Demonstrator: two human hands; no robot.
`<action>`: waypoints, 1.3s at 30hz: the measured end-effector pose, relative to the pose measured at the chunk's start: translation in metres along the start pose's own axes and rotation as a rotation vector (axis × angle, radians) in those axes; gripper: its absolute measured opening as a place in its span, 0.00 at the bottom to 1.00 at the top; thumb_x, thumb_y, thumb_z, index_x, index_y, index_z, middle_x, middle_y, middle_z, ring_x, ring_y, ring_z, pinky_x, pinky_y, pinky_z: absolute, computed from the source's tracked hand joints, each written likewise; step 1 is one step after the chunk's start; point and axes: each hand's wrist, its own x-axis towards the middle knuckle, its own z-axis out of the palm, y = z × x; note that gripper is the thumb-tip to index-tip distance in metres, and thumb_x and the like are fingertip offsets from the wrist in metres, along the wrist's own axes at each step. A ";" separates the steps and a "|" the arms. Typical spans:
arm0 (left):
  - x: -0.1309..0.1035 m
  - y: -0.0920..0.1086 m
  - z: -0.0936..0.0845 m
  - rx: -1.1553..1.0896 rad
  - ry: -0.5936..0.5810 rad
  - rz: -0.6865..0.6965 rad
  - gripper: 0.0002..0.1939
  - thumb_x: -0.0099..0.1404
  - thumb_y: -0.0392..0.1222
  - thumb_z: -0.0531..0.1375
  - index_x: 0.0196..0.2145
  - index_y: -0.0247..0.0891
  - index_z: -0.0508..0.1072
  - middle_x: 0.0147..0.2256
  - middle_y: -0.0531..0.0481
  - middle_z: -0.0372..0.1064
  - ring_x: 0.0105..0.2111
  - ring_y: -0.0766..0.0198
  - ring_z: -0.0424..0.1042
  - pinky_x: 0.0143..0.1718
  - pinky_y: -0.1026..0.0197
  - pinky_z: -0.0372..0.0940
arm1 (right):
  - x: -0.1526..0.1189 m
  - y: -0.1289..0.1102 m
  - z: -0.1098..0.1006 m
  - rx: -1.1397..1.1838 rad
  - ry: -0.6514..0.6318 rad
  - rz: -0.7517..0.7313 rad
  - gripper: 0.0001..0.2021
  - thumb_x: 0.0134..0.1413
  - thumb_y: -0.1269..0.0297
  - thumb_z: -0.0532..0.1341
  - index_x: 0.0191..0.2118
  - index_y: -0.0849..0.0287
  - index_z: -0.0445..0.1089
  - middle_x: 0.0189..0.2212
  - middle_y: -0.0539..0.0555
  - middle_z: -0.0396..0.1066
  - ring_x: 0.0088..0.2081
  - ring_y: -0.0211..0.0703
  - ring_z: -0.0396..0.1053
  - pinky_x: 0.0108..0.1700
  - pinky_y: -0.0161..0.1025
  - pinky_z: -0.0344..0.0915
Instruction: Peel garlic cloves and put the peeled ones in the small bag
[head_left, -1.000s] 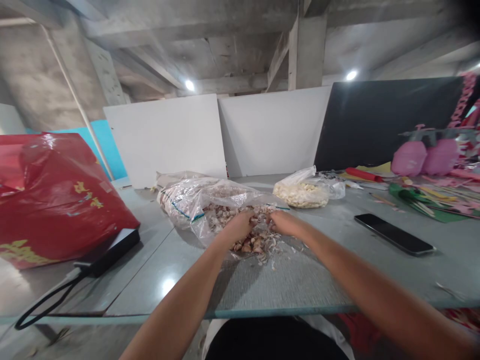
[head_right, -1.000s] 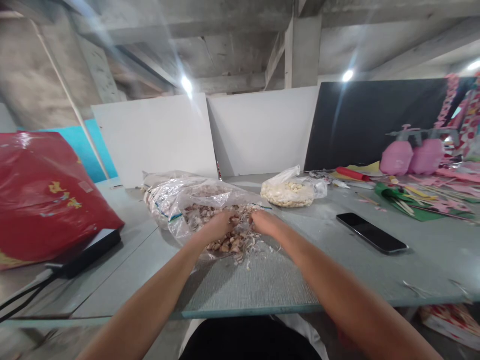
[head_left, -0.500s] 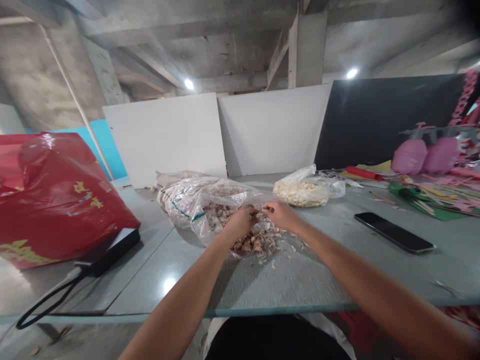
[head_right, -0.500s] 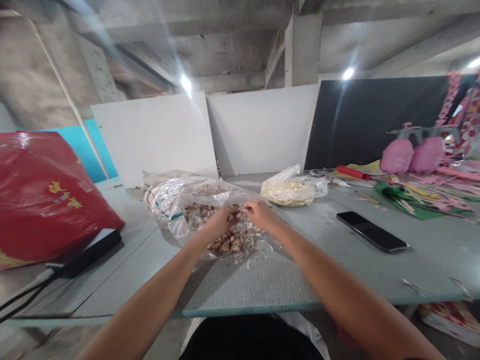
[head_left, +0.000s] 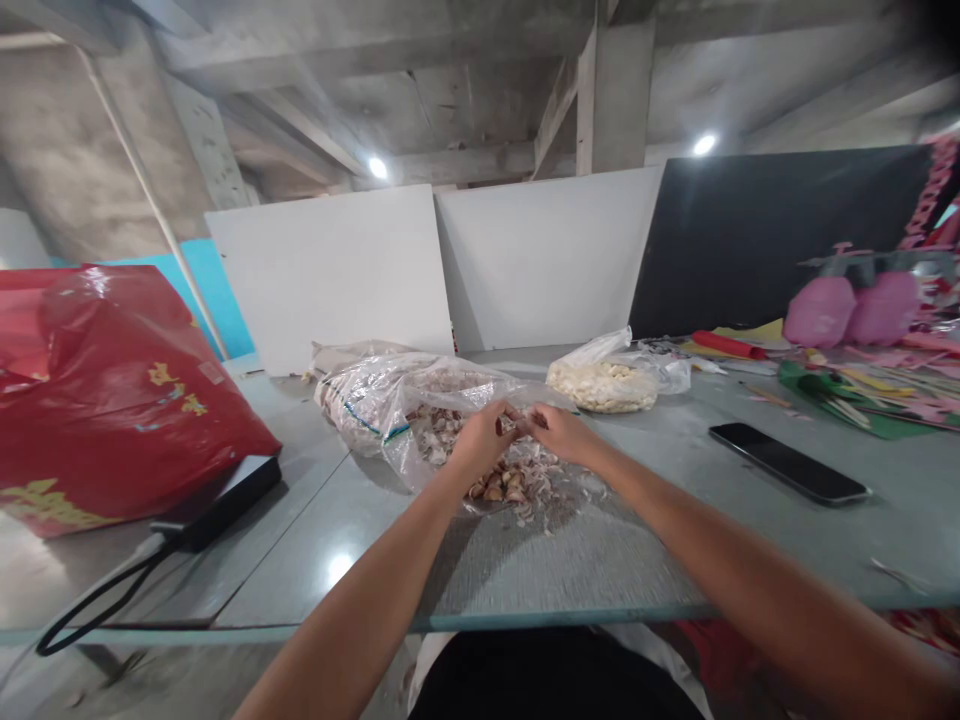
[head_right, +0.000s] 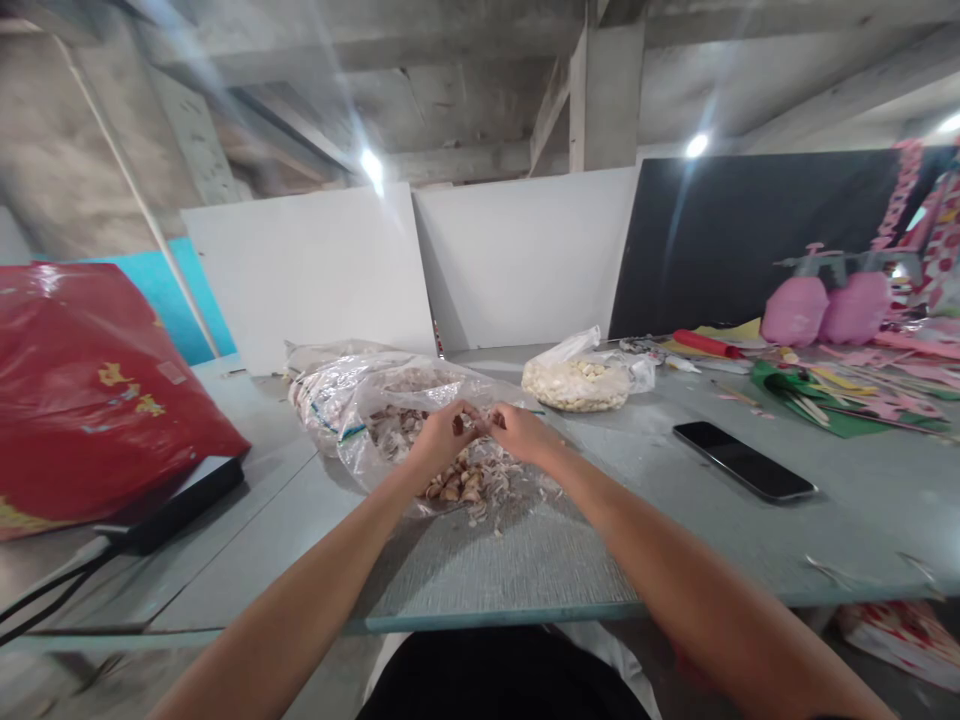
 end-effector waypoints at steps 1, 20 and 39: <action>0.000 -0.001 0.000 -0.014 0.014 0.004 0.08 0.55 0.42 0.59 0.33 0.37 0.70 0.22 0.56 0.62 0.23 0.69 0.60 0.26 0.68 0.54 | -0.001 -0.002 -0.001 -0.009 -0.010 -0.014 0.16 0.56 0.53 0.50 0.29 0.61 0.64 0.20 0.50 0.65 0.23 0.36 0.61 0.25 0.30 0.49; 0.004 -0.007 0.009 -0.725 0.066 -0.166 0.26 0.49 0.48 0.63 0.45 0.32 0.70 0.23 0.53 0.67 0.19 0.72 0.61 0.22 0.66 0.61 | -0.006 -0.011 -0.004 0.297 0.046 -0.120 0.21 0.58 0.50 0.45 0.25 0.59 0.63 0.15 0.48 0.62 0.18 0.34 0.60 0.24 0.31 0.56; -0.001 0.002 -0.007 -0.135 0.199 -0.041 0.13 0.56 0.45 0.59 0.38 0.37 0.73 0.22 0.55 0.65 0.22 0.71 0.61 0.28 0.68 0.57 | -0.009 -0.022 -0.007 0.243 0.211 -0.135 0.14 0.52 0.59 0.53 0.29 0.62 0.71 0.20 0.49 0.66 0.23 0.34 0.61 0.26 0.29 0.55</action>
